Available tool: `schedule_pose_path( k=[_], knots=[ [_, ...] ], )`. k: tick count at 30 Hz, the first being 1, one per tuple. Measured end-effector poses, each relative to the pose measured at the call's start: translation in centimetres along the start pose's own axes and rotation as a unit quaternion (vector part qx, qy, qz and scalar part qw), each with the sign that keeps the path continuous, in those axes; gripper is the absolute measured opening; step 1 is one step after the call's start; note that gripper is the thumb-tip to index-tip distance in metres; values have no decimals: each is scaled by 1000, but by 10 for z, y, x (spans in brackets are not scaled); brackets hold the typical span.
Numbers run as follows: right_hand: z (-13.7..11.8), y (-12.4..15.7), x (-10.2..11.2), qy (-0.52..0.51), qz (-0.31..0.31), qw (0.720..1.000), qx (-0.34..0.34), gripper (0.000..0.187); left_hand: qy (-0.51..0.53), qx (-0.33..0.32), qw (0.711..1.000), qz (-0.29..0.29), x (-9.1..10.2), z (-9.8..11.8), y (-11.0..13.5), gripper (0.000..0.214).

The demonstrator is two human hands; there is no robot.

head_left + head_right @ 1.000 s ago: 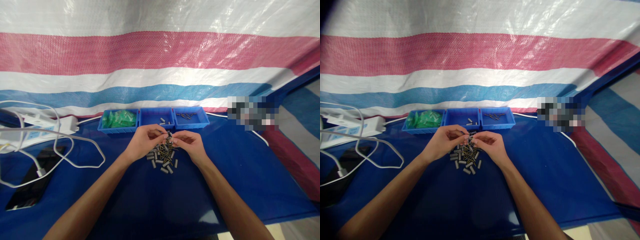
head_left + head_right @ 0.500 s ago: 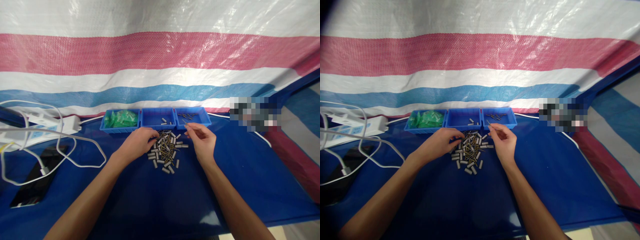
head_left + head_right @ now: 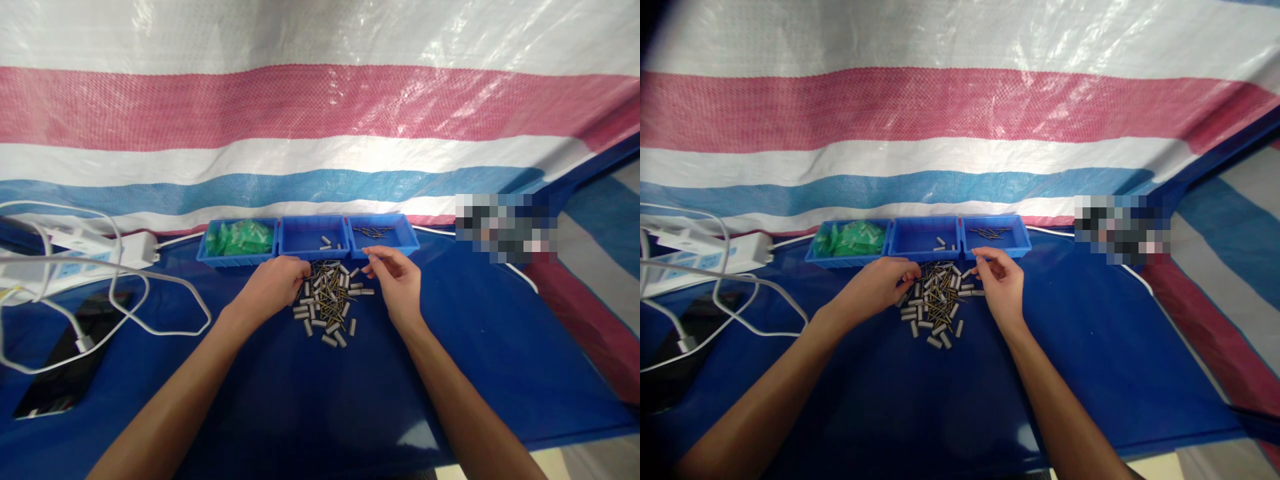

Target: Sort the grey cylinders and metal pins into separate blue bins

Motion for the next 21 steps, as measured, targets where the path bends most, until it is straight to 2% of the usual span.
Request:
schedule_pose_path(
  k=[7,12,17,21],
  knots=[
    [2,1,-7,-8,-22,1000,-3,14,-65,-17,998,-14,-3,11,-1,25],
    [2,2,-9,-11,-26,1000,-10,15,-72,-34,997,17,4,16,1,24],
    [1,2,-12,-11,-30,999,-18,17,28,-62,993,96,24,21,3,26],
    [1,3,-16,-17,-41,999,-31,19,161,-84,967,176,41,22,7,18]
  ],
)
Point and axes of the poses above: each hand's wrist, its own y-axis away from the middle knuckle, its own x-axis out of the back of the hand, z = x × y, the point moved 10 cm from there along -y, towards the middle knuckle, and after that the axes turned 12 degrees about -y, right-handed, at the moved point
